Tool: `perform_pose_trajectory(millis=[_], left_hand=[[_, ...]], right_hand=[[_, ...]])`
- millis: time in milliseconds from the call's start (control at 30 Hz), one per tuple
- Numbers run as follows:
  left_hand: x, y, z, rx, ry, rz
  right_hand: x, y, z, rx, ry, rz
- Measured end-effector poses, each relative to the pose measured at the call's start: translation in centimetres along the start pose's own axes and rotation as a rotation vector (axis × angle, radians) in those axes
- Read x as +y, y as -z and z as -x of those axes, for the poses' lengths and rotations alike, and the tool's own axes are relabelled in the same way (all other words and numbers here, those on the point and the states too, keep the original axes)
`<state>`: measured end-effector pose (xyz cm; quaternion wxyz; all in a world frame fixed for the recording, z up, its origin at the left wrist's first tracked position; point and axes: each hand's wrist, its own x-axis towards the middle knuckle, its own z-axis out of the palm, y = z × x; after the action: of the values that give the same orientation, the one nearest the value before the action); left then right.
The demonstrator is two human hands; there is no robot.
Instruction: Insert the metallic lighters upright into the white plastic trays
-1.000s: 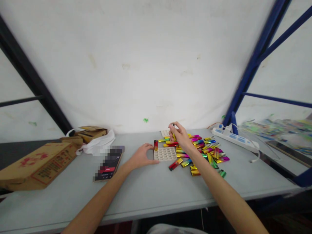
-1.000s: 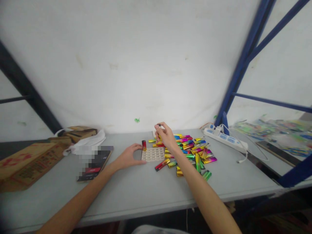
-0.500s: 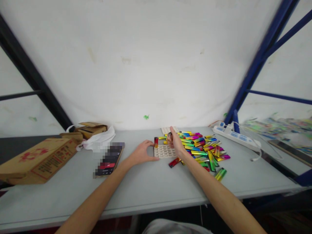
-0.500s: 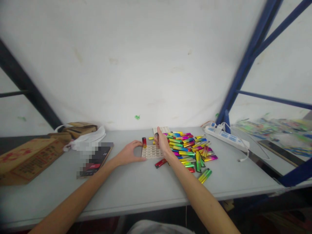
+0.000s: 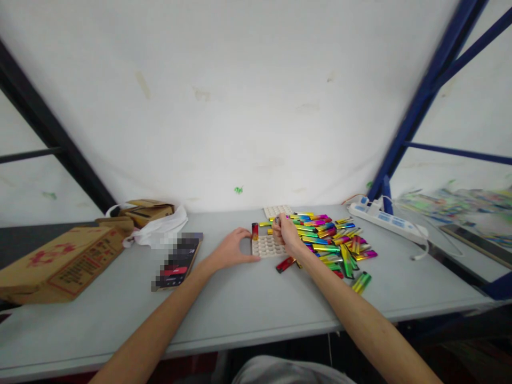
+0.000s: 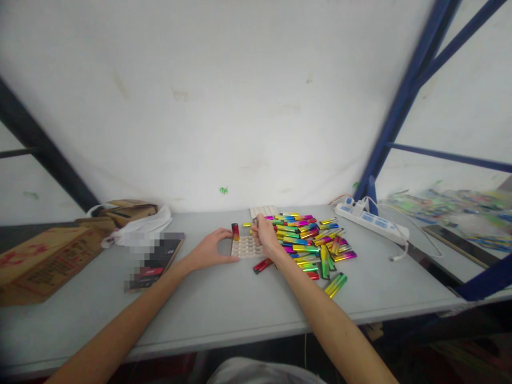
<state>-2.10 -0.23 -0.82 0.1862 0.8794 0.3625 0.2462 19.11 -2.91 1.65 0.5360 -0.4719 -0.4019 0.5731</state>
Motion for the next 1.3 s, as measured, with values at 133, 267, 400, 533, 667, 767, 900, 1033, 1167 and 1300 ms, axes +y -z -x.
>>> perform_pose_trajectory(millis=[133,267,400,533,667,767,900,1033,1167,1300], left_hand=[[0.0,0.0,0.0,0.001,0.002,0.0],[0.1,0.0,0.0,0.01,0.0,-0.007],[0.0,0.0,0.0,0.002,-0.003,-0.004],[-0.1,0.0,0.0,0.008,-0.009,0.004],[-0.1,-0.1,0.0,0.002,-0.005,0.006],[0.0,0.0,0.0,0.001,0.003,0.006],[-0.1,0.1,0.1,0.007,-0.001,0.006],[-0.2,0.0,0.1,0.0,-0.01,0.013],[-0.3,0.0,0.1,-0.009,-0.003,0.018],[-0.3,0.0,0.1,-0.012,0.004,0.02]], right_hand=[[0.0,0.1,0.0,-0.028,-0.014,-0.001],[0.0,0.0,0.0,-0.053,0.001,0.018],[0.4,-0.1,0.0,-0.058,0.024,0.04],[1.1,-0.1,-0.1,-0.049,0.091,0.077],[1.3,-0.1,-0.2,-0.018,0.103,0.119],[1.3,0.1,-0.4,-0.035,0.11,0.116],[1.5,0.6,-1.0,-0.061,0.258,0.152],[1.9,1.3,-1.7,-0.035,0.441,0.326],[2.3,2.0,-2.2,-0.102,0.527,0.492],[2.4,2.6,-2.3,-0.096,0.554,0.606]])
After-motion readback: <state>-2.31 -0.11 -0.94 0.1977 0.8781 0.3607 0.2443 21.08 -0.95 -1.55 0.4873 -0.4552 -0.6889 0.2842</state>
